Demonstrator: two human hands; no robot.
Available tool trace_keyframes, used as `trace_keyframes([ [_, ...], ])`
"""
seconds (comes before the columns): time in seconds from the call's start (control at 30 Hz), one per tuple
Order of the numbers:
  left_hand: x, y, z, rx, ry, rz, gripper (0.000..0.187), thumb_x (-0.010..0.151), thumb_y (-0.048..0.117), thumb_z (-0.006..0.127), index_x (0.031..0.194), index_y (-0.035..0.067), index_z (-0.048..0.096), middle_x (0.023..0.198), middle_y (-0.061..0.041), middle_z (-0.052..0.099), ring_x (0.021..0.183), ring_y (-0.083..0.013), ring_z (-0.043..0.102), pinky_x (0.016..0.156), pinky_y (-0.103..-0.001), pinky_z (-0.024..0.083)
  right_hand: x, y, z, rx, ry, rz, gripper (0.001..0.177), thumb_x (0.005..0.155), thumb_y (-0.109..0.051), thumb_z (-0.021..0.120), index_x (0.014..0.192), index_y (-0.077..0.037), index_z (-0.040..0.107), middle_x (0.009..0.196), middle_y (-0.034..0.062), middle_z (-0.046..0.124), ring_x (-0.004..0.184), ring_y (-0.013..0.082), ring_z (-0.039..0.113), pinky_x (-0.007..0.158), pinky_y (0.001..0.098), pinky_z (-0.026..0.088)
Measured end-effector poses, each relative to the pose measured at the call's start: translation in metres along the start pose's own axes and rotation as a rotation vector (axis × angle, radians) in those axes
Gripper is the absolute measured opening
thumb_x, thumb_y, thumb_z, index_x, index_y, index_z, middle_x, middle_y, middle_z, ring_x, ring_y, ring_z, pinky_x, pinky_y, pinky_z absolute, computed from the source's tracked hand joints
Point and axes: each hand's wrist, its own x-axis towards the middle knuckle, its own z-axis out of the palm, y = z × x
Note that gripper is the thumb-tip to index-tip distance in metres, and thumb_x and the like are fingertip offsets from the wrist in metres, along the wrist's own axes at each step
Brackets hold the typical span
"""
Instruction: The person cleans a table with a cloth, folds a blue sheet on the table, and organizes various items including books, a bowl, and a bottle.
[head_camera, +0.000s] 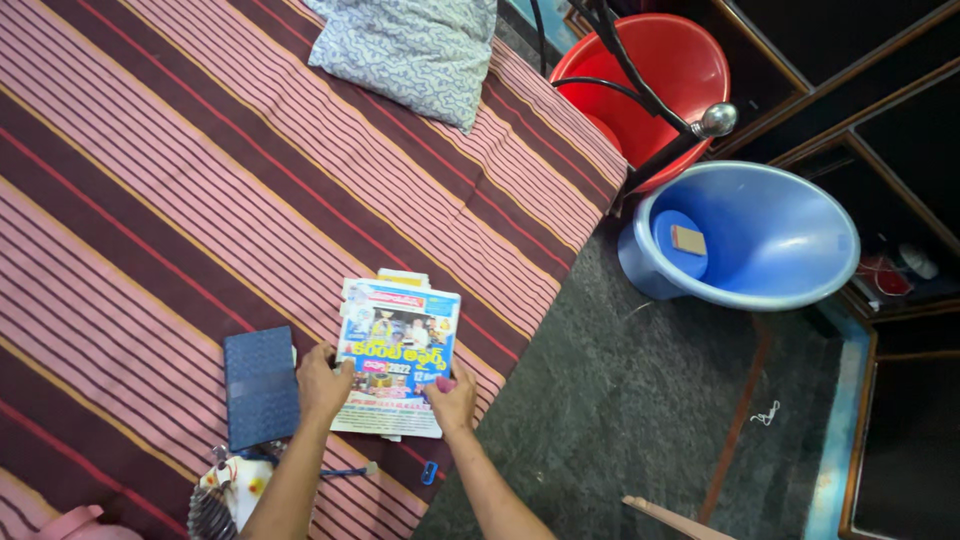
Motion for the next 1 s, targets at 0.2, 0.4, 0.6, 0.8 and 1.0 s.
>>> trace_keyframes([
  [0.2,0.027,-0.029,0.002,-0.093,-0.134,-0.379,0.056,0.076,0.032,0.083,0.126,0.009,0.071,0.108,-0.013,0.078,0.097,-0.0305,0.077,0.086,-0.045,0.058,0.017,0.001,0.000,0.231,-0.338,-0.011,0.067,0.072,-0.006,0.074,0.138,-0.005,0.060,0.111,0.0103,0.074,0.095,0.0181,0.071,0.084,0.0330,0.059],
  [0.4,0.035,-0.041,0.023,-0.269,-0.379,-0.401,0.045,0.077,0.033,0.087,0.112,0.007,0.081,0.097,-0.011,0.083,0.082,-0.0221,0.078,0.076,-0.037,0.059,0.012,0.020,0.018,0.591,-0.420,0.509,0.040,0.083,-0.012,0.081,0.117,0.005,0.068,0.099,0.0117,0.076,0.082,0.0181,0.074,0.078,0.0352,0.060],
  [0.6,0.024,0.007,0.002,-0.579,-0.398,-0.291,0.035,0.082,0.019,0.083,0.109,-0.002,0.076,0.094,-0.012,0.081,0.078,-0.0156,0.072,0.071,-0.035,0.058,0.018,-0.010,-0.009,0.467,-0.217,0.142,0.026,0.088,-0.018,0.077,0.105,0.002,0.073,0.093,0.0090,0.078,0.081,0.0140,0.072,0.078,0.0305,0.058],
  [0.8,0.004,-0.007,0.007,-0.871,-0.444,-0.307,0.040,0.082,0.017,0.083,0.114,-0.003,0.072,0.095,-0.012,0.078,0.077,-0.0174,0.070,0.070,-0.036,0.059,0.022,0.004,-0.013,0.419,-0.290,0.168,0.025,0.089,-0.016,0.074,0.108,0.001,0.074,0.097,0.0092,0.078,0.085,0.0135,0.070,0.080,0.0295,0.056],
  [1.0,-0.013,0.028,0.017,-0.075,-0.102,-0.452,0.070,0.066,0.021,0.094,0.125,0.002,0.062,0.118,-0.023,0.070,0.110,-0.0373,0.068,0.094,-0.048,0.053,0.007,-0.003,0.001,0.390,-0.420,0.359,0.035,0.080,-0.008,0.075,0.114,-0.004,0.071,0.099,0.0071,0.078,0.086,0.0154,0.073,0.081,0.0326,0.058],
])
